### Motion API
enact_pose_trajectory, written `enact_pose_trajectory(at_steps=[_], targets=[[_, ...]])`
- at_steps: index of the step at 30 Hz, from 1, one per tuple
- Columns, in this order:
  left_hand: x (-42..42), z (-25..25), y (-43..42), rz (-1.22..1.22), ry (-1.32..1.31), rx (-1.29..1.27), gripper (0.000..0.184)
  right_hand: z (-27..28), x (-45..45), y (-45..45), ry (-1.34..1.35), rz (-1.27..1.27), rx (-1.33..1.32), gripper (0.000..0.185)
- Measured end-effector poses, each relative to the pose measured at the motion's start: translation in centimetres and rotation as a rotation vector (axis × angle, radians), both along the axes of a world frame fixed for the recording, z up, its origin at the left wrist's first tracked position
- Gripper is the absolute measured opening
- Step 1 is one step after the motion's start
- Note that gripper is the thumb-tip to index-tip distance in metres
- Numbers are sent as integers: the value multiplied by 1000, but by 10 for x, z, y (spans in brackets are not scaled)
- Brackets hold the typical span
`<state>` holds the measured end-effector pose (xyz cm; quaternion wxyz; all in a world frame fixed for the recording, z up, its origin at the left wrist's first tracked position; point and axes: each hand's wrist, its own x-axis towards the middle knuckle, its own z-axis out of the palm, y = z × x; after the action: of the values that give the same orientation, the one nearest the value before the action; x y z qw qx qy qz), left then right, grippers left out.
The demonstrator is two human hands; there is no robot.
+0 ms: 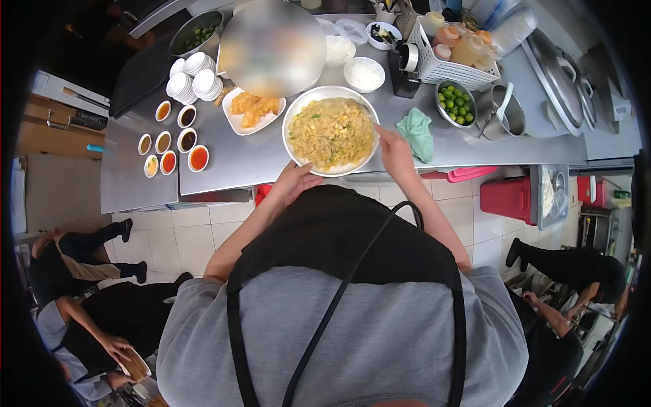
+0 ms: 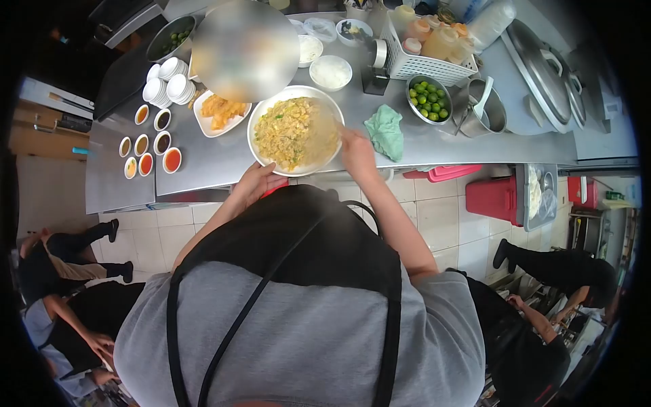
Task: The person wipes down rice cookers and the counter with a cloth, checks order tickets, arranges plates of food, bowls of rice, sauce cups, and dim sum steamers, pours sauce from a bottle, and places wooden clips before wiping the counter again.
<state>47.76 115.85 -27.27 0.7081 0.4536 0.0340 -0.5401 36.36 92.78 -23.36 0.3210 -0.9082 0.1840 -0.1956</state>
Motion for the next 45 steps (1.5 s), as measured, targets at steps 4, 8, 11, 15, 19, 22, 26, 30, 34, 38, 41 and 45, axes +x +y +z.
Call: enact_pose_trajectory(at_steps=[4,8,11,15,19,22,26,30,34,38,41,45], targets=[[-3,3,-1,40,-4,-13,44,-24,28,26,21,39,-101,41],[-2,2,-1,36,-32,-19,41,-30,34,29,-30,83,-162,43],[-1,3,-1,23,-23,-9,40,0,29,18,64,152,-222,43],[3,1,-1,-11,-16,-3,38,26,14,30,50,134,-210,43],[3,5,-3,-1,-17,14,37,7,8,57,156,152,-140,44],[2,8,-2,4,-23,6,37,15,10,65,112,189,-116,43],[3,7,0,-2,-13,11,37,17,12,44,140,188,-173,35],[3,2,1,-7,-21,-7,37,21,34,23,54,97,-238,33],[8,0,4,-14,6,0,36,4,32,27,169,145,-239,36],[10,4,9,2,13,29,33,59,13,48,118,253,-210,39],[11,3,10,-2,-2,42,32,53,-3,59,181,284,-233,38],[10,8,11,-4,-49,44,31,60,-14,45,272,254,-170,35]])
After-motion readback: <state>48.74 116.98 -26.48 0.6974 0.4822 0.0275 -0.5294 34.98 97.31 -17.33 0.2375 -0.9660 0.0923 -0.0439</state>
